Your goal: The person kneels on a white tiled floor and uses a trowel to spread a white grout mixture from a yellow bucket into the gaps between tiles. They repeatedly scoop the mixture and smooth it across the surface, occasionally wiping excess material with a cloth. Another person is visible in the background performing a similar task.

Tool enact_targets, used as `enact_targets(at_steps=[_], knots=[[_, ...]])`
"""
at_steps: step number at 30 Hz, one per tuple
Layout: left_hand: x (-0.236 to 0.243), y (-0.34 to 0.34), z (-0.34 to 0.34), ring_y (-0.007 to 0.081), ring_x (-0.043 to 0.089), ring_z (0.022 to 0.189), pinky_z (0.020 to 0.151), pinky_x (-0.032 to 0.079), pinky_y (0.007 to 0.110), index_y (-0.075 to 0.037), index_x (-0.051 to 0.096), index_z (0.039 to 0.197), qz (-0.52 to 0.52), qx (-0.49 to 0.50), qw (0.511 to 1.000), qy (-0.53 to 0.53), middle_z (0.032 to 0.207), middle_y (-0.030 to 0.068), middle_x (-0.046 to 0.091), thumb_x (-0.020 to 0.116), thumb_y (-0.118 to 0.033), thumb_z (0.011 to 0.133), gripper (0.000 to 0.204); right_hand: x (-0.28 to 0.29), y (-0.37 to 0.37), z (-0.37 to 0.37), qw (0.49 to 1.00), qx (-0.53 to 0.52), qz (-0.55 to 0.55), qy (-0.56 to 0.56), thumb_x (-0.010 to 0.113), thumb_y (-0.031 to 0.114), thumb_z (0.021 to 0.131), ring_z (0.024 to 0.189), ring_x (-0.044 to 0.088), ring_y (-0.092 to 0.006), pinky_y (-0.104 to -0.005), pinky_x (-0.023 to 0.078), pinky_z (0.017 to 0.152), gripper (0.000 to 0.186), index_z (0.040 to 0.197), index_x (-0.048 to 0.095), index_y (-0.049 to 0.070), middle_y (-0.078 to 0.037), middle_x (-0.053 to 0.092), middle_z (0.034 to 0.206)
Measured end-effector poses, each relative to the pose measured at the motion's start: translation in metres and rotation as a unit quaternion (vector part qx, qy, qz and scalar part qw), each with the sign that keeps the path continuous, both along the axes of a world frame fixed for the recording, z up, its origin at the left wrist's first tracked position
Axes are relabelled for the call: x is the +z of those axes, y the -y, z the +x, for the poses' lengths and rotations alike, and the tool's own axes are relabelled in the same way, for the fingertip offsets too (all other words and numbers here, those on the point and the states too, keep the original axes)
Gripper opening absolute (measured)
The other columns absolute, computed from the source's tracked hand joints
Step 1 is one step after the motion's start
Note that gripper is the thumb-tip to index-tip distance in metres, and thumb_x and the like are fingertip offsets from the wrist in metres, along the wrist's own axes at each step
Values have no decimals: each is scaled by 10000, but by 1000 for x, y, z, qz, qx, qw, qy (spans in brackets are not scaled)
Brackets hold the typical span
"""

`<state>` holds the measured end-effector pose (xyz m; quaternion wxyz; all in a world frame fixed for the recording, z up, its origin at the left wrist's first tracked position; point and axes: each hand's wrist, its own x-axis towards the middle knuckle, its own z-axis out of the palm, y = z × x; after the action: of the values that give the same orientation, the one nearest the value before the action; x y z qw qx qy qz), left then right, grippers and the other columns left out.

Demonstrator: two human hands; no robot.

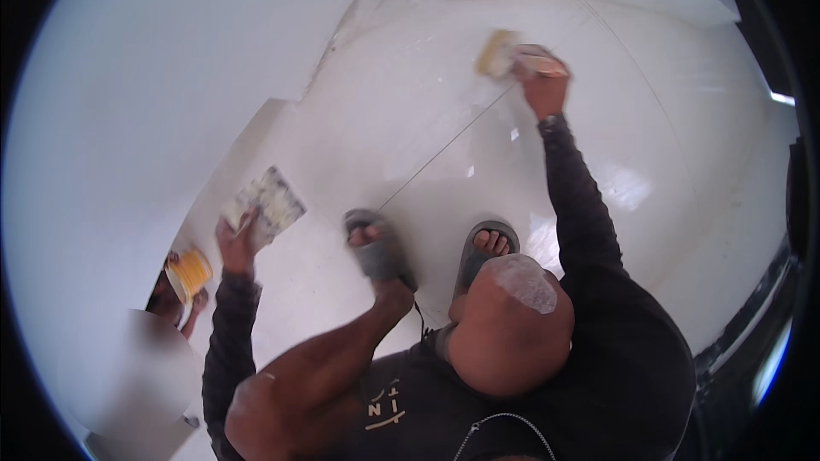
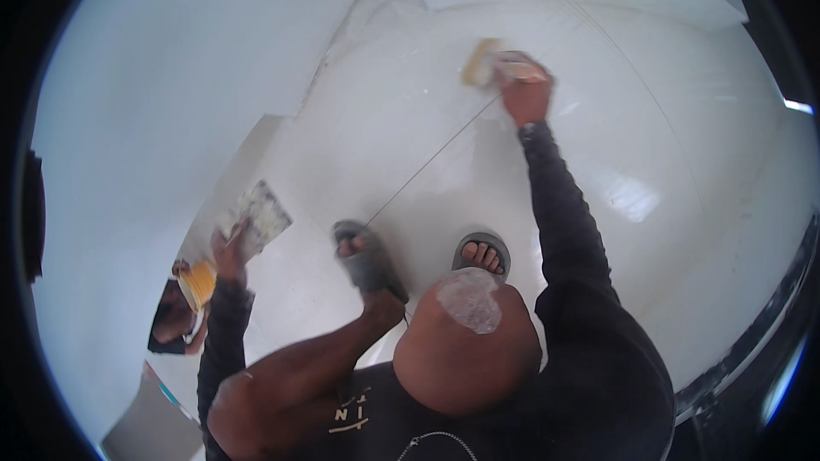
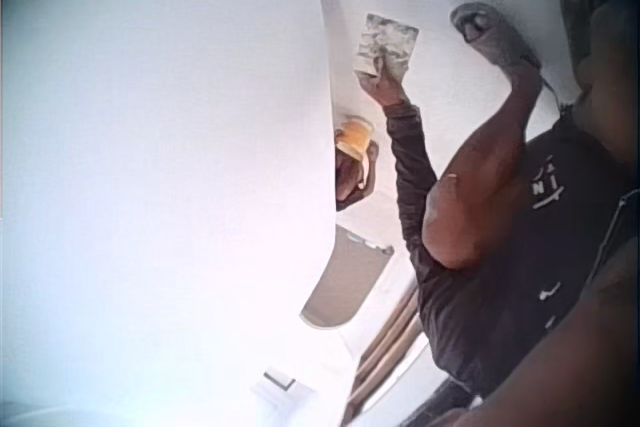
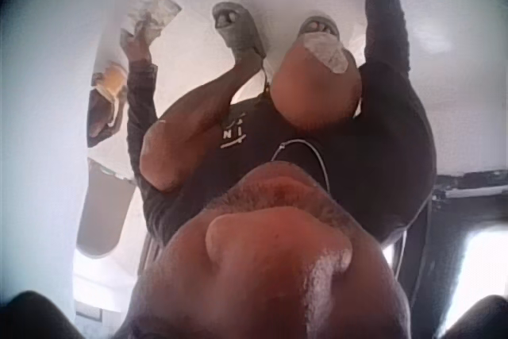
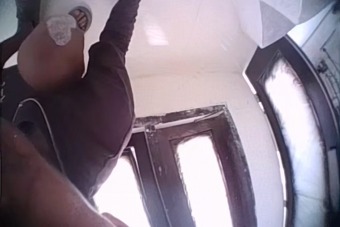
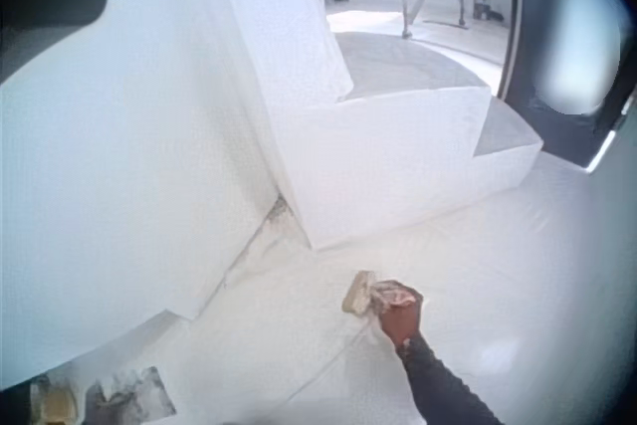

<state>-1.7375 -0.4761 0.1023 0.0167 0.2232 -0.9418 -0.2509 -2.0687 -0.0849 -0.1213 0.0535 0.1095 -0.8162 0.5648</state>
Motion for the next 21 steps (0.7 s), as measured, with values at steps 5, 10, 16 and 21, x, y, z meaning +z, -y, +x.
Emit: enact_targets(at_steps=[5,10,16,21], knots=[[-139,-32,-47,166,650,632,411,536,285,-15,540,1080,297,327,895,-68,882,93,638,645,-149,846,290,68,-70,23,967,-64,-186,161,658,99,838,737,654,-172,-269,569,645,210,978,640,-57,-114,656,903],[-209,-55,-150,189,669,672,391,534,308,-17,527,1073,319,205,922,-84,885,96,644,647,-81,831,278,97,-159,81,969,-171,-86,154,649,104,848,696,651,-175,-277,575,633,215,985,638,-62,-124,652,876],[-258,-166,-307,368,639,932,814,505,418,-42,576,1005,83,51,995,-27,913,194,666,760,-247,692,417,104,-178,122,941,-283,-70,172,640,139,864,739,652,-175,-273,563,655,253,1008,619,-68,-128,644,897],[-252,-145,-257,344,651,919,791,519,410,-44,571,1050,277,118,953,-18,950,173,673,750,-252,718,431,131,-180,128,938,-301,-32,169,649,130,856,688,650,-172,-279,565,631,246,998,621,-69,-125,649,843]])
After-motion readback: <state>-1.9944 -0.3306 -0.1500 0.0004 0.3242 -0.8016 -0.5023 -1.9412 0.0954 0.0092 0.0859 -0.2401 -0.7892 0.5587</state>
